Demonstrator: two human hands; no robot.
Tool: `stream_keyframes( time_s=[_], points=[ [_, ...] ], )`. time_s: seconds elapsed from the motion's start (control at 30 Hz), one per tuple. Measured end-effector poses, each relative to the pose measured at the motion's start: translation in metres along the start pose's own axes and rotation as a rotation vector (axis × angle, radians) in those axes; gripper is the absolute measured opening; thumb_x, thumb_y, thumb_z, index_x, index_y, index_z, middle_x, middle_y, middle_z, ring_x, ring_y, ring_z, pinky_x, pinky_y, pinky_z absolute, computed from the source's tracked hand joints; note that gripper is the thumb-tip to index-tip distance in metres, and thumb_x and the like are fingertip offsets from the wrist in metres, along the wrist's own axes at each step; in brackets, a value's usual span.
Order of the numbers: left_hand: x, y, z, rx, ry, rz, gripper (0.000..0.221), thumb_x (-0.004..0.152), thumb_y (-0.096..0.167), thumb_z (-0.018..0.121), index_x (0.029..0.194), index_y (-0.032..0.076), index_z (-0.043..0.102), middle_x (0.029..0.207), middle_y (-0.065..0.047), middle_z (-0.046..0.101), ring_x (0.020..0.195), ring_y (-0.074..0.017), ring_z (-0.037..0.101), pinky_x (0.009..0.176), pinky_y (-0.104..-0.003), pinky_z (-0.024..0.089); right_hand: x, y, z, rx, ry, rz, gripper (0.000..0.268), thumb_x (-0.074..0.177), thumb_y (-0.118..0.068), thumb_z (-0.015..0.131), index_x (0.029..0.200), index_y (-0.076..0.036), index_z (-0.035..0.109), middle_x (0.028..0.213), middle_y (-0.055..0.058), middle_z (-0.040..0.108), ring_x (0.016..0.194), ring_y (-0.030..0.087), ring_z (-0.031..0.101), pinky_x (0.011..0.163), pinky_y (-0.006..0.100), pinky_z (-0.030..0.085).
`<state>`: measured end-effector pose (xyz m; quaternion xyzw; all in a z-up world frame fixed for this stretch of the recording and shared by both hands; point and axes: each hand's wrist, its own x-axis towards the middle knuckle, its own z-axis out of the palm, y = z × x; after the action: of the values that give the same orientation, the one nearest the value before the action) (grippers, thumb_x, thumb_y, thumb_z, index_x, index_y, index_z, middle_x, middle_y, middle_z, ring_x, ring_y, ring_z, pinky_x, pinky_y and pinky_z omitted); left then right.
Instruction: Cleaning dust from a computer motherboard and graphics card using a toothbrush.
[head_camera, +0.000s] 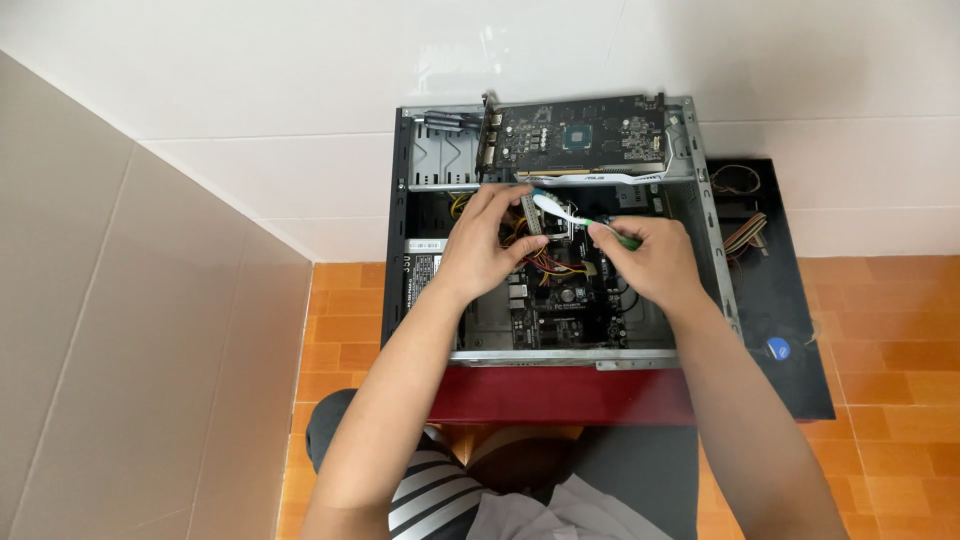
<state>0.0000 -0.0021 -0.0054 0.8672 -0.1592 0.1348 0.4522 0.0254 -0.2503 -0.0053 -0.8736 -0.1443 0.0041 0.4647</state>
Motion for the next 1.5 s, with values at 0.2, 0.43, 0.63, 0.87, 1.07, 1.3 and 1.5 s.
stream_keyframes(
  time_s=[0.2,0.43,0.63,0.87,1.07,1.3,1.5],
  points=[
    [-0.002,0.003,-0.002,-0.035,-0.096,-0.103,0.06,0.084,0.024,0.085,0.134,0.004,0.057,0.126,-0.017,0.06,0.101,-0.0328,0.069,0.084,-0.05,0.056,-0.001,0.002,0.004,-0.009,-0.001,0.005,0.034,0.097,-0.025,0.072,0.067,-0.008,0.071,0.043,0.009,0.047,0.043,0.02,0.047,0.051,0.031,0.033],
    [-0.004,0.014,-0.004,-0.051,-0.268,-0.185,0.06,0.084,0.025,0.084,0.131,0.009,0.051,0.128,-0.021,0.063,0.098,-0.0339,0.073,0.079,-0.051,0.058,-0.001,0.008,0.002,-0.068,0.043,0.014,0.03,0.098,-0.025,0.07,0.071,-0.013,0.07,0.045,0.008,0.047,0.046,0.021,0.051,0.054,0.031,0.037],
    [-0.004,0.014,-0.002,0.097,-0.423,-0.176,0.055,0.085,0.032,0.081,0.127,0.013,0.052,0.115,-0.018,0.069,0.096,-0.0406,0.072,0.08,-0.054,0.056,-0.001,0.014,0.004,-0.02,0.071,-0.003,0.041,0.105,-0.027,0.067,0.067,-0.012,0.064,0.044,0.004,0.042,0.045,0.016,0.045,0.053,0.028,0.035],
    [-0.002,0.023,-0.003,0.085,-0.474,-0.165,0.049,0.091,0.045,0.07,0.12,0.006,0.062,0.114,-0.02,0.073,0.106,-0.0465,0.068,0.094,-0.059,0.05,0.0,0.021,0.004,-0.072,0.098,-0.048,0.041,0.109,-0.031,0.068,0.073,-0.013,0.062,0.05,0.008,0.039,0.052,0.02,0.046,0.056,0.032,0.036],
    [-0.006,0.01,0.004,0.165,-0.435,-0.169,0.045,0.1,0.051,0.052,0.113,0.01,0.065,0.101,-0.012,0.077,0.108,-0.0396,0.065,0.097,-0.054,0.048,0.001,0.042,0.004,-0.002,0.149,-0.116,0.045,0.121,-0.027,0.051,0.081,-0.007,0.053,0.057,0.011,0.041,0.061,0.025,0.05,0.062,0.037,0.038],
    [-0.005,-0.017,0.021,0.302,-0.395,-0.041,0.025,0.102,0.04,0.052,0.104,0.016,0.06,0.101,-0.003,0.075,0.101,-0.0337,0.056,0.08,-0.048,0.046,0.001,0.034,0.0,-0.078,0.18,-0.028,0.036,0.118,-0.031,0.053,0.092,-0.012,0.037,0.076,0.0,0.037,0.069,0.017,0.037,0.064,0.039,0.028],
    [0.011,-0.001,0.004,0.231,0.063,0.2,0.031,0.105,0.029,0.042,0.091,0.014,0.066,0.071,0.002,0.065,0.067,-0.0168,0.065,0.065,-0.035,0.056,0.001,0.024,0.001,0.024,0.23,-0.093,0.024,0.114,-0.017,0.055,0.101,-0.01,0.036,0.091,0.004,0.045,0.074,0.02,0.04,0.072,0.039,0.035]
  ],
)
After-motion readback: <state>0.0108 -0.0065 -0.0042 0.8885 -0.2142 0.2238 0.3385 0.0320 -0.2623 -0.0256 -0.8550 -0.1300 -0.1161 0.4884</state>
